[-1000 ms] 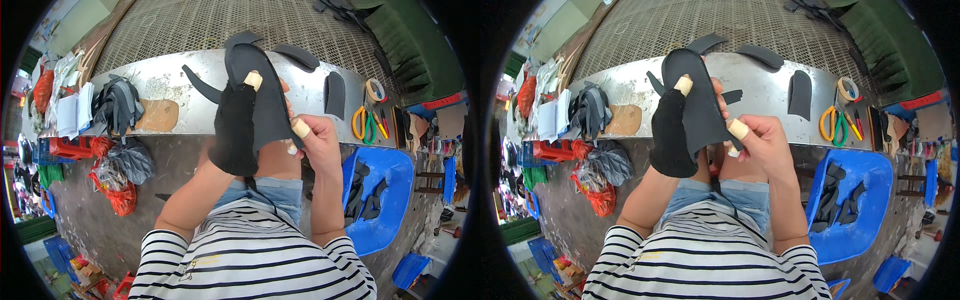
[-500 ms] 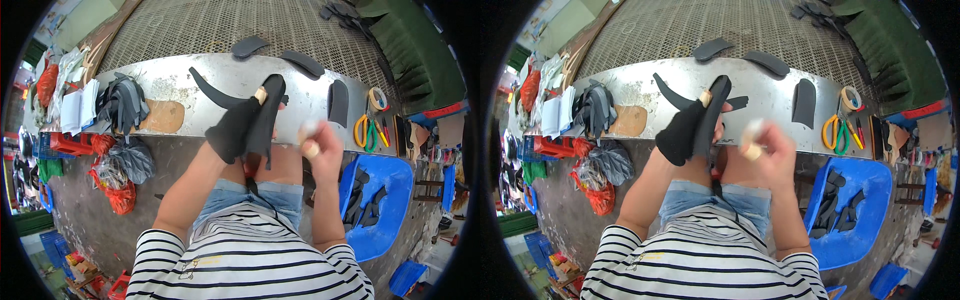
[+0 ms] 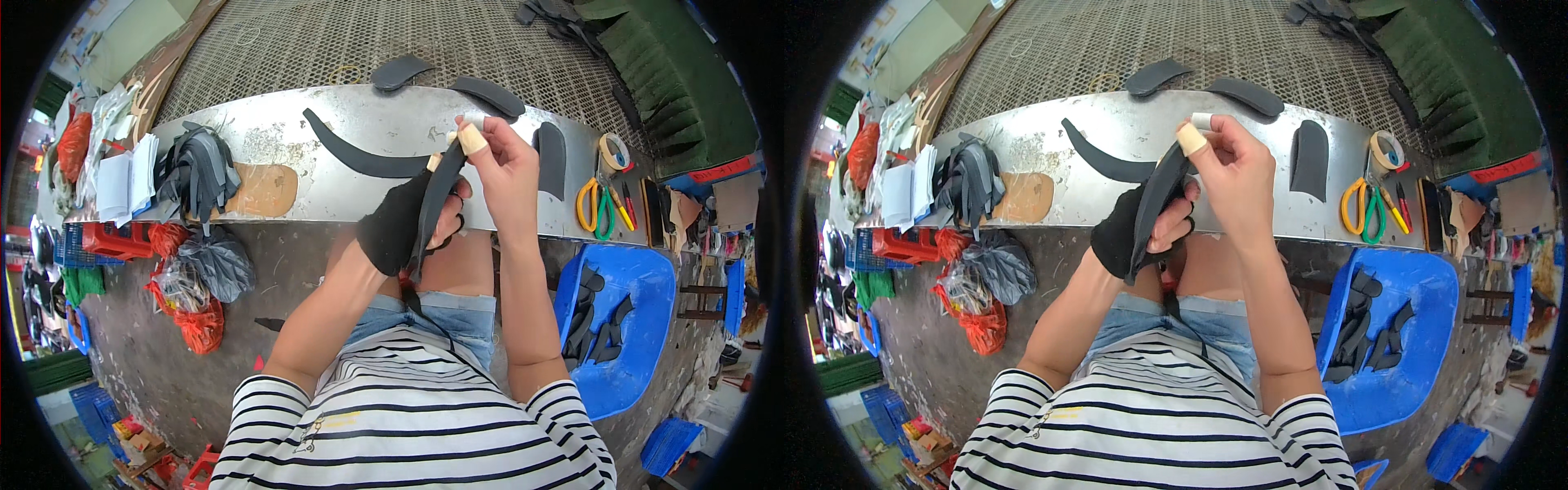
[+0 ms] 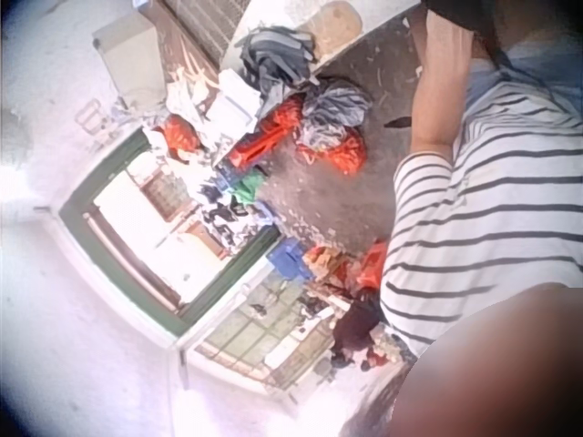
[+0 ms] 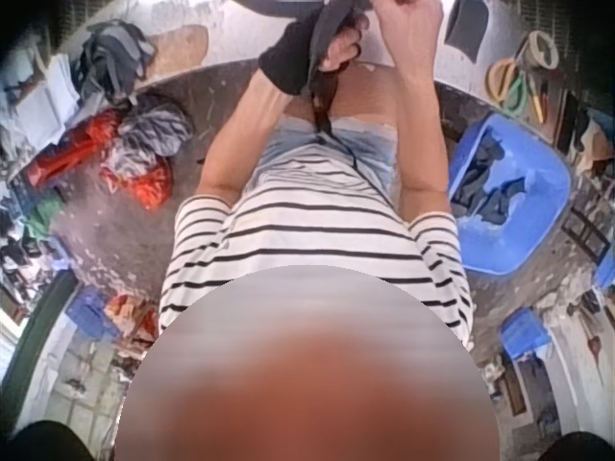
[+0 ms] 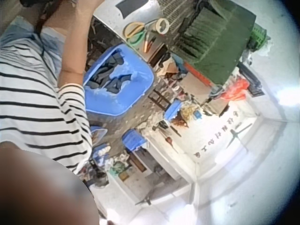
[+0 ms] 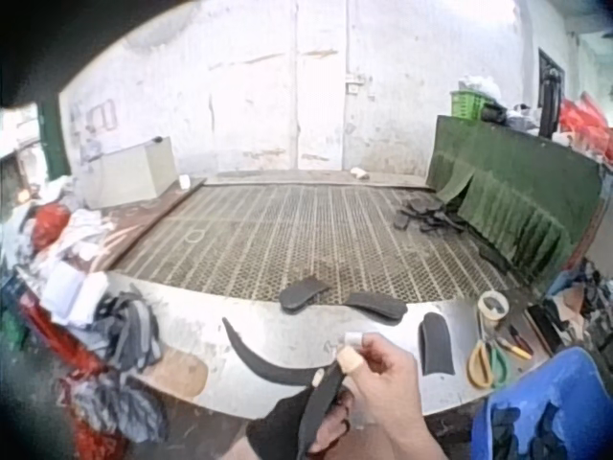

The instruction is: The recorder is gluing and assembling black curved shoe upper components at a workbench.

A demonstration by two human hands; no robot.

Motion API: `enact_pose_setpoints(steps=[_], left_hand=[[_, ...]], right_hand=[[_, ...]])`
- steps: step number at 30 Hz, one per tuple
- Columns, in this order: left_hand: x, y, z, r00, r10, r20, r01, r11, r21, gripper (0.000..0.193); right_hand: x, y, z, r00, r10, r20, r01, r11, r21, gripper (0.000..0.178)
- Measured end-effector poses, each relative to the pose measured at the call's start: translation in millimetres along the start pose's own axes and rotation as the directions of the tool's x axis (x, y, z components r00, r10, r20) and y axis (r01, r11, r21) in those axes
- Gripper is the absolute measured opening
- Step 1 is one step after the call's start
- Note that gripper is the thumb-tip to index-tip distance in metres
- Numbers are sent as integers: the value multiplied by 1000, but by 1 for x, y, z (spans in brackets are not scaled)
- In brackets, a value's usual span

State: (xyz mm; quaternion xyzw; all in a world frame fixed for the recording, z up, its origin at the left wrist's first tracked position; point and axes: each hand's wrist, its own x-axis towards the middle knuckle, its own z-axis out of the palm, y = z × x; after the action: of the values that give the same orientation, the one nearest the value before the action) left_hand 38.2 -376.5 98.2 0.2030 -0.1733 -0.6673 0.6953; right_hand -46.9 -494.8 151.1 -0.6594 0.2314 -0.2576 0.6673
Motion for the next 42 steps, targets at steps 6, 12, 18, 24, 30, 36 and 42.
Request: enact_pose_setpoints(steps=[6, 12, 18, 24, 30, 36, 42], left_hand=[[4, -7, 8, 879, 270, -394, -123, 925, 358, 31], [-5, 1, 29, 950, 59, -307, -46, 998, 51, 28], [4, 33, 25, 721, 449, -528, -286, 887, 364, 37], [5, 40, 28, 624, 578, -525, -333, 805, 490, 27], [6, 35, 37, 668, 553, -498, -361, 826, 434, 23], [6, 16, 36, 663, 664, -347, -210, 609, 765, 30], [7, 14, 43, 728, 610, -313, -203, 628, 751, 27]], right_hand=[[-34, -6, 17, 936, -340, 88, 351, 883, -311, 71], [21, 21, -12, 967, -219, -130, 223, 975, 17, 21], [-35, 22, -20, 1000, -10, 16, 10, 1000, 25, 17], [-47, 26, -6, 988, -77, 133, 89, 992, -87, 12], [-47, 27, -18, 960, -198, 197, 205, 978, -20, 9], [-37, 11, -8, 981, -148, 129, 175, 955, -241, 17], [-34, 3, -10, 994, -51, 101, 45, 997, 56, 15]])
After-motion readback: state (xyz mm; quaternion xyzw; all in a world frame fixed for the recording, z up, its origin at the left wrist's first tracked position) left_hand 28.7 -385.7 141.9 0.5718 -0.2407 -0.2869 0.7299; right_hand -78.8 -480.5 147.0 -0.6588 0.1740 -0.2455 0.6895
